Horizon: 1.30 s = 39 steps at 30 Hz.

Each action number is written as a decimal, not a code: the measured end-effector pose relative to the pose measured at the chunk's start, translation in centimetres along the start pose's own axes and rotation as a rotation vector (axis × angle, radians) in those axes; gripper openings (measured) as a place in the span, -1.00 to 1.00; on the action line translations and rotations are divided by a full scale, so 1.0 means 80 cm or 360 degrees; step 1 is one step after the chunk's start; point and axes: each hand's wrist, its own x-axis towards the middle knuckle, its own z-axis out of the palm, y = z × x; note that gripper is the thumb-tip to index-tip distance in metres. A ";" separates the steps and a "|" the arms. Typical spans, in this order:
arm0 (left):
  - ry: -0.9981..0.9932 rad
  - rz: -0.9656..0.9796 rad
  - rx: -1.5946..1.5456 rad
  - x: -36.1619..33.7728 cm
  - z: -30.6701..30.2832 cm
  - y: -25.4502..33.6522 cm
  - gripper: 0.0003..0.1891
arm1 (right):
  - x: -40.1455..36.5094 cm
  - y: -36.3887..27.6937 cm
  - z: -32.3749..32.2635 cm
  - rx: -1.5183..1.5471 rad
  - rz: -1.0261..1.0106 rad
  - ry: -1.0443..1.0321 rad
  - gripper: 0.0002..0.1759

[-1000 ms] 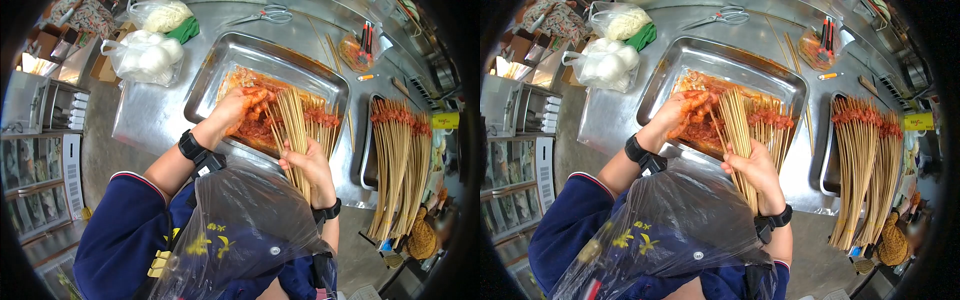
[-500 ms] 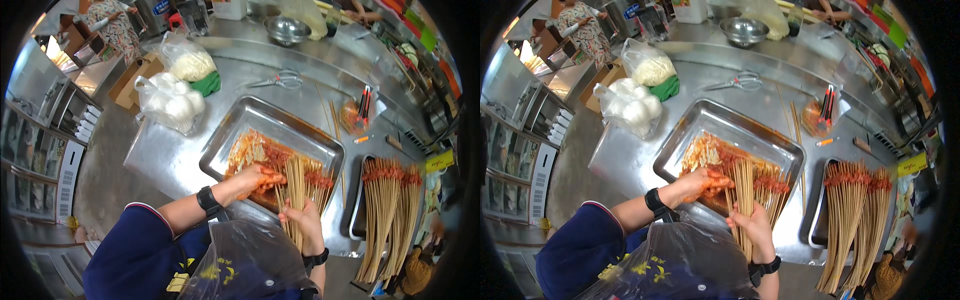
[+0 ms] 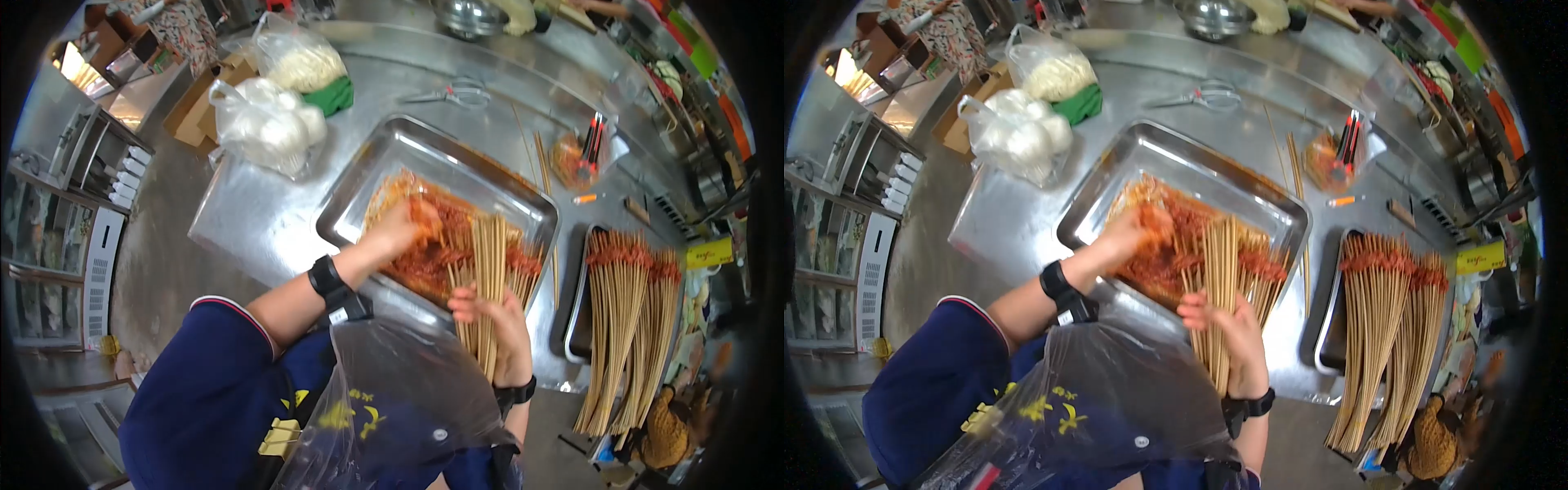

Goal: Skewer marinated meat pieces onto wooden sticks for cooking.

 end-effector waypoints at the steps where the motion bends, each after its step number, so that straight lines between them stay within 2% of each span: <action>1: 0.0061 0.0090 0.0273 0.003 -0.013 0.009 -0.88 | -0.001 0.002 0.000 0.0022 0.0009 0.0034 -0.71; 2: 0.0118 0.0192 0.0547 0.005 -0.024 0.012 -0.83 | -0.003 0.002 -0.001 0.0040 0.0010 0.0064 -0.72; 5: -0.0039 0.0151 0.1152 0.006 -0.043 0.001 -0.72 | -0.002 -0.005 0.004 0.0025 0.0020 0.0108 -0.72; 8: -0.0221 0.0138 0.1503 0.004 -0.024 0.004 -0.71 | 0.000 -0.006 0.001 0.0017 0.0027 0.0098 -0.73; 9: -0.0257 0.0000 0.1721 0.000 -0.018 0.011 -0.70 | 0.001 -0.005 -0.001 0.0027 0.0027 0.0086 -0.73; 15: -0.0426 0.0253 0.2095 -0.012 -0.008 0.026 -0.81 | 0.001 -0.004 -0.001 -0.0007 0.0047 0.0092 -0.75; 18: -0.0424 0.0455 0.2079 -0.022 -0.005 0.027 -0.86 | 0.002 -0.003 -0.001 -0.0027 0.0044 0.0078 -0.74; 21: -0.0599 0.0219 0.2144 -0.017 -0.004 0.029 -0.84 | 0.002 -0.002 -0.001 -0.0039 0.0054 0.0074 -0.72; 25: -0.0267 0.0141 0.1415 -0.007 -0.026 0.022 -0.79 | -0.003 -0.006 0.005 -0.0153 0.0049 0.0118 -0.71; 28: -0.0101 -0.0176 0.0501 0.000 -0.030 0.022 -0.81 | -0.002 -0.003 0.008 -0.0213 0.0064 0.0065 -0.71; 32: -0.0003 -0.0444 -0.0411 -0.001 -0.022 0.022 -0.72 | 0.003 -0.001 0.011 -0.0270 0.0073 0.0012 -0.71; 35: 0.0104 -0.0420 -0.0639 -0.011 -0.005 0.043 -0.69 | 0.004 -0.007 0.016 -0.0309 0.0088 0.0008 -0.76; 39: 0.0026 -0.0362 -0.0621 -0.008 -0.008 0.036 -0.71 | 0.004 -0.007 0.018 -0.0298 0.0096 0.0009 -0.80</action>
